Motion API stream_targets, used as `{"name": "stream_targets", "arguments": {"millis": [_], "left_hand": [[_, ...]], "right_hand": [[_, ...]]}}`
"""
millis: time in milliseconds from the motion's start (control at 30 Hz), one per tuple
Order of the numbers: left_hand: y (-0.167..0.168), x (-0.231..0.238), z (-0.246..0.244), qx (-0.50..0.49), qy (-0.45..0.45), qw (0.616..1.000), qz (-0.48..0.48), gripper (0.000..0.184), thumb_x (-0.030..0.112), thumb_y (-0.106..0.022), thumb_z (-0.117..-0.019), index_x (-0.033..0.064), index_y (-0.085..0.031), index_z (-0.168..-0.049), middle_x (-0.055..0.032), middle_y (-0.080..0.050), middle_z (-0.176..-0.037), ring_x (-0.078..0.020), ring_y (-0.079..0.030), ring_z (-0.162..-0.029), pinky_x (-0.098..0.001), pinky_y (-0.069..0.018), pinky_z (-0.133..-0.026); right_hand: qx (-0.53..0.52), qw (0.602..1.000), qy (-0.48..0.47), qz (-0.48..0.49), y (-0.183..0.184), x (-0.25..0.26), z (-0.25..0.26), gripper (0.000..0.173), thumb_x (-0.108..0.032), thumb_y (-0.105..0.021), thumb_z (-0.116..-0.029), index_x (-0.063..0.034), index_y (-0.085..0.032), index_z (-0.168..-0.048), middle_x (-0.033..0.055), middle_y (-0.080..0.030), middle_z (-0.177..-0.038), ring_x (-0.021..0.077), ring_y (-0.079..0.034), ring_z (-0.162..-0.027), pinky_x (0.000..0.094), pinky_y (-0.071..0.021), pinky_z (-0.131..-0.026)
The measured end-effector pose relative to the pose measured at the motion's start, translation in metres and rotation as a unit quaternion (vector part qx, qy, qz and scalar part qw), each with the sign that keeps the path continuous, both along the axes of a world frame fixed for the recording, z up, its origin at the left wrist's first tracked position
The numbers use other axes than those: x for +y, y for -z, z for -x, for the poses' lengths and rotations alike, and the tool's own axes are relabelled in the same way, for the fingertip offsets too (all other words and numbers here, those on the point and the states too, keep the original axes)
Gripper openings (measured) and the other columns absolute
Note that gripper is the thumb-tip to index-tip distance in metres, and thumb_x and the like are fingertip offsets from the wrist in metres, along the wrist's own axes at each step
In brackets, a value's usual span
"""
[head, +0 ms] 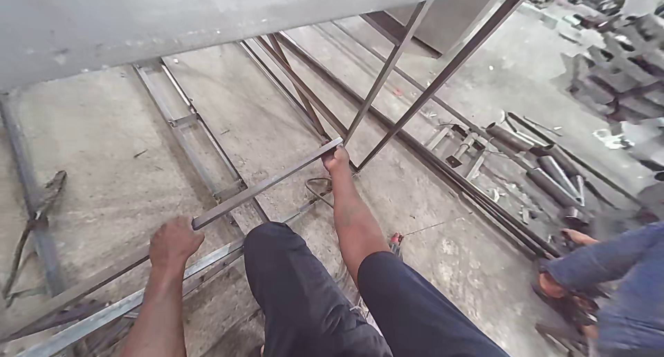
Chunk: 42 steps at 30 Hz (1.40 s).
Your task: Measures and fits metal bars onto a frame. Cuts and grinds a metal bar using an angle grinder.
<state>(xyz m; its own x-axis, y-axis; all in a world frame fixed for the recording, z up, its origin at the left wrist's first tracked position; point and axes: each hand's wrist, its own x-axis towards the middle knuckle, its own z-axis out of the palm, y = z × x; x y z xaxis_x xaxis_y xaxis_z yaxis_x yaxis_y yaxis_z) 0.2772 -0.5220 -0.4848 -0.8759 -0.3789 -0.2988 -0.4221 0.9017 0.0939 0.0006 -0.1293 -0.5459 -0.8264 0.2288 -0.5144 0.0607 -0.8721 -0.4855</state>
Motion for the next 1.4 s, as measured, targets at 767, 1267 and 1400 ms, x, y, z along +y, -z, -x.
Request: {"name": "stream_targets", "arguments": {"millis": [767,1267,1400], "left_hand": [[-0.005,0.003,0.004,-0.027,-0.011,1.000,-0.002,0.025,0.020,-0.073,-0.0855,0.0011,-0.067,-0.101,-0.0260,-0.069,-0.105,-0.0466,-0.067,-0.104,-0.0683,-0.0522,-0.083],[0.007,-0.011,-0.018,0.048,-0.011,0.997,-0.057,0.040,0.035,-0.079,-0.0842,0.0068,-0.073,-0.112,-0.0187,-0.071,-0.117,-0.0389,-0.066,-0.112,-0.0627,-0.0513,-0.096],[0.007,-0.010,-0.006,0.043,0.015,0.998,-0.033,0.029,0.034,-0.075,-0.0820,0.0110,-0.073,-0.099,-0.0128,-0.074,-0.100,-0.0336,-0.070,-0.100,-0.0592,-0.0538,-0.089]], "right_hand": [[0.027,0.996,0.078,0.017,0.001,0.000,0.011,0.052,-0.046,-0.038,-0.1107,-0.0137,-0.038,-0.151,0.0127,-0.050,-0.148,0.0261,-0.051,-0.136,0.0494,-0.0469,-0.111],[0.037,0.992,-0.076,-0.094,-0.008,-0.007,-0.018,0.054,-0.052,-0.026,-0.1101,-0.0110,-0.043,-0.140,0.0105,-0.061,-0.122,0.0217,-0.063,-0.109,0.0463,-0.0563,-0.091],[0.000,0.988,-0.102,-0.119,-0.018,-0.016,-0.032,0.067,-0.066,-0.028,-0.1044,-0.0159,-0.041,-0.146,0.0103,-0.059,-0.133,0.0245,-0.062,-0.118,0.0515,-0.0545,-0.095]]}}
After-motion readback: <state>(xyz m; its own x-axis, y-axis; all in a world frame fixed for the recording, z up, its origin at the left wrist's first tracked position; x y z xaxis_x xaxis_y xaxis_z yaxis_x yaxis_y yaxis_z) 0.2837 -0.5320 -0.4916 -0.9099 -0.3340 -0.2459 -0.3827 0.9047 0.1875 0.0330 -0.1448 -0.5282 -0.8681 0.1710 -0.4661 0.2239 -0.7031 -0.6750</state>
